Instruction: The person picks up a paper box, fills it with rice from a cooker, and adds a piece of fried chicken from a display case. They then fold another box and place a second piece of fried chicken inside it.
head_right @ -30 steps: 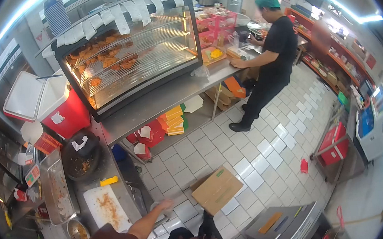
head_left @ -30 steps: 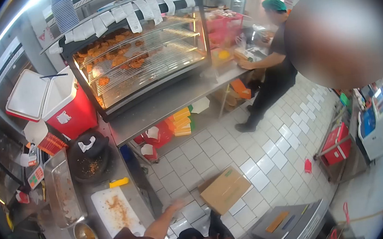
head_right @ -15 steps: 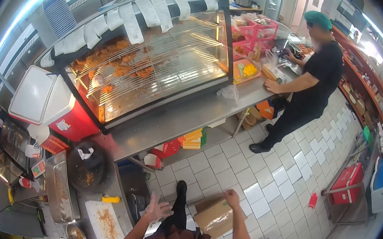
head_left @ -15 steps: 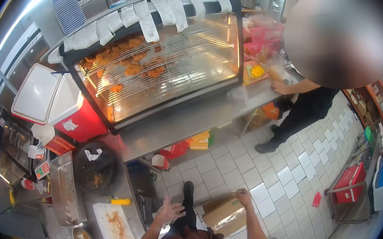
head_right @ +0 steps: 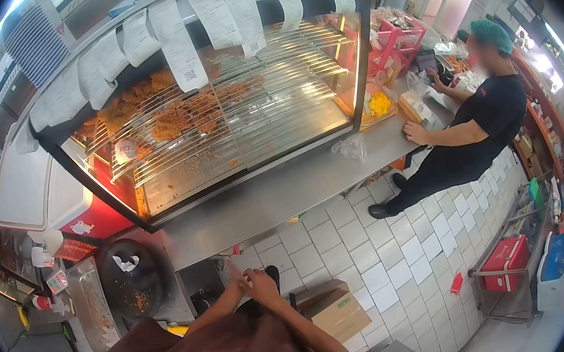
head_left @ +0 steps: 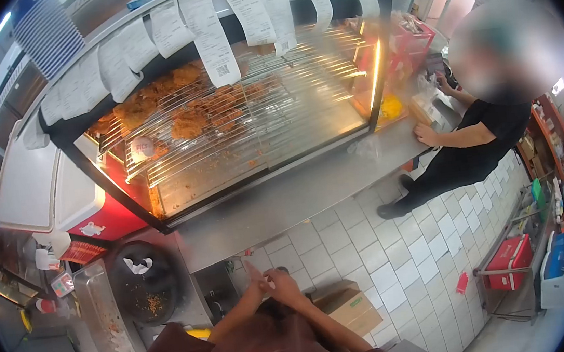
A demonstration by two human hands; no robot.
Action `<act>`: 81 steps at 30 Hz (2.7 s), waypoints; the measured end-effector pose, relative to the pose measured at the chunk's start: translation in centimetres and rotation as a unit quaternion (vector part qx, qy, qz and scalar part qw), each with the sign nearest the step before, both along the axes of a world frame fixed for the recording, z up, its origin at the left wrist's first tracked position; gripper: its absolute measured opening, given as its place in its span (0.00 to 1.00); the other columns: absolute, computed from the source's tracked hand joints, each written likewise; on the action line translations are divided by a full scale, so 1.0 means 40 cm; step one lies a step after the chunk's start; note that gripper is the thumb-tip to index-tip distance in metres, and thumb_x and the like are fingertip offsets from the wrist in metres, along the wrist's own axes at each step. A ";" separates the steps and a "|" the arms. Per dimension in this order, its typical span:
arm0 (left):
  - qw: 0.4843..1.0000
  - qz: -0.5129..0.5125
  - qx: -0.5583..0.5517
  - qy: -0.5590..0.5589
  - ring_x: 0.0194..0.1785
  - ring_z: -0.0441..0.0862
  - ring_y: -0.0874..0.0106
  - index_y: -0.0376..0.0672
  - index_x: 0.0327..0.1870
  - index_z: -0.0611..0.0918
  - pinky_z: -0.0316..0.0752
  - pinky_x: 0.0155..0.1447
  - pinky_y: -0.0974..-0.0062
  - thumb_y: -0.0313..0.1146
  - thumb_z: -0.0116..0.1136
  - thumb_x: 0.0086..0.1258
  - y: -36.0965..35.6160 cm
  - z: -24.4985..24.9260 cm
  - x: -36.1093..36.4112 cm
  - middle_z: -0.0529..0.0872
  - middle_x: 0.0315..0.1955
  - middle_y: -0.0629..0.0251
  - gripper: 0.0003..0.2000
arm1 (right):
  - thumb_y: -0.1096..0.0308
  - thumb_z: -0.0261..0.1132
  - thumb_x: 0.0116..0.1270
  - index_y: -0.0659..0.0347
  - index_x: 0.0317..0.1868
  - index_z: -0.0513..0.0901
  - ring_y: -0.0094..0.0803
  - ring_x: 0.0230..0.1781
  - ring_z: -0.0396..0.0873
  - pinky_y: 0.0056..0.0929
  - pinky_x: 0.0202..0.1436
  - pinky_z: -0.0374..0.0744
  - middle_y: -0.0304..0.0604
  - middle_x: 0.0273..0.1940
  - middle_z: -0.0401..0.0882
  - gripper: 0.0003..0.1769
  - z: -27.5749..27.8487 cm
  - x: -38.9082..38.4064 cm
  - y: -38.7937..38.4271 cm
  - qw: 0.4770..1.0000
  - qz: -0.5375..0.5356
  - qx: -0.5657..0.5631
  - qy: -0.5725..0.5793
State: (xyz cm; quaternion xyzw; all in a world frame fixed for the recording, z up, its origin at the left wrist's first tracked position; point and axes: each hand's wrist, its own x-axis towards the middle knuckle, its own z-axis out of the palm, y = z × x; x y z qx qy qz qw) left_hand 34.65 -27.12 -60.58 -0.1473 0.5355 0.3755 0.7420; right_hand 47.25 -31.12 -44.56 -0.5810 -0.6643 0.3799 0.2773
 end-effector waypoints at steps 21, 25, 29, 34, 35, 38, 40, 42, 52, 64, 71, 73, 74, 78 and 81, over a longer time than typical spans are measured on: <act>0.707 -0.649 0.181 0.215 0.41 0.83 0.75 0.46 0.54 0.81 0.79 0.43 0.75 0.50 0.55 0.73 0.155 0.059 0.327 0.86 0.43 0.64 0.19 | 0.63 0.64 0.70 0.63 0.41 0.81 0.21 0.31 0.77 0.22 0.37 0.76 0.36 0.30 0.80 0.10 -0.244 0.498 -0.079 0.832 -0.486 -0.100 0.247; 0.652 -0.662 0.231 0.289 0.37 0.84 0.76 0.40 0.53 0.81 0.82 0.40 0.77 0.46 0.57 0.73 0.215 -0.125 0.289 0.86 0.38 0.67 0.18 | 0.65 0.63 0.70 0.64 0.39 0.81 0.25 0.33 0.80 0.25 0.38 0.77 0.37 0.31 0.82 0.09 -0.646 0.626 -0.069 0.696 -0.586 -0.137 0.391; 0.643 -0.626 0.243 0.370 0.37 0.83 0.77 0.38 0.56 0.80 0.81 0.37 0.77 0.45 0.56 0.74 0.246 -0.151 0.356 0.85 0.39 0.66 0.20 | 0.65 0.63 0.69 0.64 0.42 0.81 0.27 0.33 0.80 0.26 0.38 0.78 0.38 0.33 0.82 0.10 -0.966 0.562 -0.028 0.771 -0.530 -0.216 0.278; 0.677 -0.596 0.198 0.383 0.35 0.81 0.78 0.37 0.52 0.80 0.80 0.39 0.79 0.42 0.54 0.75 0.308 -0.280 0.402 0.84 0.36 0.66 0.17 | 0.62 0.61 0.70 0.65 0.44 0.81 0.28 0.33 0.80 0.27 0.39 0.78 0.41 0.34 0.83 0.13 -1.096 0.407 0.128 0.726 -0.396 -0.266 0.495; 0.674 -0.589 0.213 0.393 0.35 0.80 0.78 0.37 0.51 0.81 0.80 0.41 0.79 0.42 0.54 0.75 0.322 -0.310 0.405 0.83 0.35 0.66 0.16 | 0.64 0.63 0.68 0.64 0.43 0.82 0.29 0.31 0.79 0.28 0.38 0.77 0.43 0.32 0.83 0.12 -1.125 0.381 0.172 0.704 -0.405 -0.274 0.515; 0.684 -0.565 0.248 0.390 0.33 0.80 0.79 0.36 0.50 0.81 0.81 0.41 0.78 0.39 0.53 0.76 0.388 -0.384 0.454 0.84 0.35 0.66 0.15 | 0.65 0.64 0.66 0.63 0.44 0.83 0.29 0.29 0.79 0.30 0.38 0.77 0.46 0.32 0.83 0.11 -1.249 0.410 0.340 0.721 -0.442 -0.227 0.483; 0.699 -0.544 0.274 0.374 0.33 0.81 0.79 0.35 0.50 0.81 0.83 0.40 0.77 0.38 0.53 0.76 0.458 -0.444 0.525 0.86 0.36 0.64 0.14 | 0.60 0.66 0.67 0.64 0.47 0.82 0.31 0.34 0.82 0.32 0.43 0.79 0.49 0.36 0.85 0.16 -1.335 0.514 0.493 0.753 -0.506 -0.118 0.405; 0.641 -0.543 0.398 0.368 0.36 0.81 0.78 0.35 0.48 0.81 0.81 0.45 0.75 0.36 0.52 0.77 0.547 -0.514 0.610 0.85 0.36 0.67 0.13 | 0.55 0.64 0.68 0.64 0.51 0.81 0.34 0.46 0.83 0.33 0.51 0.78 0.53 0.44 0.85 0.21 -1.417 0.646 0.682 0.730 -0.558 -0.043 0.393; 0.275 -0.501 0.589 0.571 0.42 0.82 0.66 0.37 0.50 0.79 0.76 0.52 0.73 0.41 0.58 0.70 0.866 -0.799 1.014 0.82 0.46 0.56 0.17 | 0.61 0.54 0.76 0.65 0.63 0.71 0.36 0.52 0.79 0.34 0.55 0.76 0.47 0.53 0.80 0.22 -1.595 0.893 1.018 0.629 -0.383 -0.004 0.676; -0.057 -0.590 0.566 0.573 0.38 0.83 0.54 0.40 0.43 0.76 0.80 0.43 0.62 0.32 0.53 0.69 1.044 -0.927 1.047 0.82 0.31 0.51 0.07 | 0.73 0.54 0.71 0.66 0.54 0.77 0.44 0.43 0.82 0.38 0.47 0.77 0.55 0.41 0.83 0.14 -1.646 0.939 0.916 0.765 -0.487 0.045 0.420; 0.285 -0.440 0.640 0.562 0.38 0.82 0.54 0.40 0.42 0.77 0.77 0.40 0.62 0.33 0.54 0.71 0.802 -0.812 1.002 0.81 0.31 0.54 0.07 | 0.78 0.56 0.63 0.64 0.60 0.74 0.52 0.51 0.80 0.39 0.55 0.76 0.58 0.49 0.81 0.22 -1.312 0.969 0.481 0.782 -0.553 -0.008 0.288; 0.338 -0.391 0.643 0.566 0.39 0.82 0.56 0.41 0.45 0.77 0.76 0.40 0.63 0.31 0.55 0.71 0.619 -0.626 0.958 0.81 0.33 0.55 0.06 | 0.80 0.57 0.61 0.65 0.64 0.72 0.40 0.54 0.79 0.34 0.58 0.75 0.53 0.55 0.80 0.28 -1.132 0.969 0.354 0.803 -0.532 -0.015 0.267; 0.303 -0.424 0.626 0.580 0.41 0.82 0.56 0.41 0.46 0.79 0.76 0.43 0.64 0.32 0.56 0.70 0.535 -0.529 0.909 0.83 0.35 0.54 0.08 | 0.80 0.57 0.61 0.65 0.65 0.71 0.38 0.53 0.78 0.36 0.57 0.75 0.52 0.54 0.80 0.28 -1.060 0.977 0.275 0.807 -0.509 -0.014 0.300; 0.502 -0.574 0.532 0.369 0.41 0.83 0.56 0.41 0.43 0.82 0.77 0.46 0.66 0.36 0.59 0.68 0.257 -0.021 0.760 0.85 0.36 0.55 0.09 | 0.63 0.50 0.78 0.61 0.75 0.55 0.43 0.63 0.70 0.40 0.57 0.79 0.52 0.62 0.71 0.29 -0.627 1.017 0.016 0.799 -0.530 -0.058 0.279; 0.527 -0.553 0.559 0.323 0.39 0.83 0.60 0.41 0.40 0.82 0.77 0.44 0.66 0.36 0.60 0.68 0.211 0.367 0.672 0.84 0.35 0.57 0.08 | 0.62 0.50 0.78 0.58 0.76 0.54 0.42 0.59 0.75 0.40 0.53 0.82 0.53 0.62 0.70 0.30 -0.165 1.019 0.044 0.762 -0.516 -0.081 0.384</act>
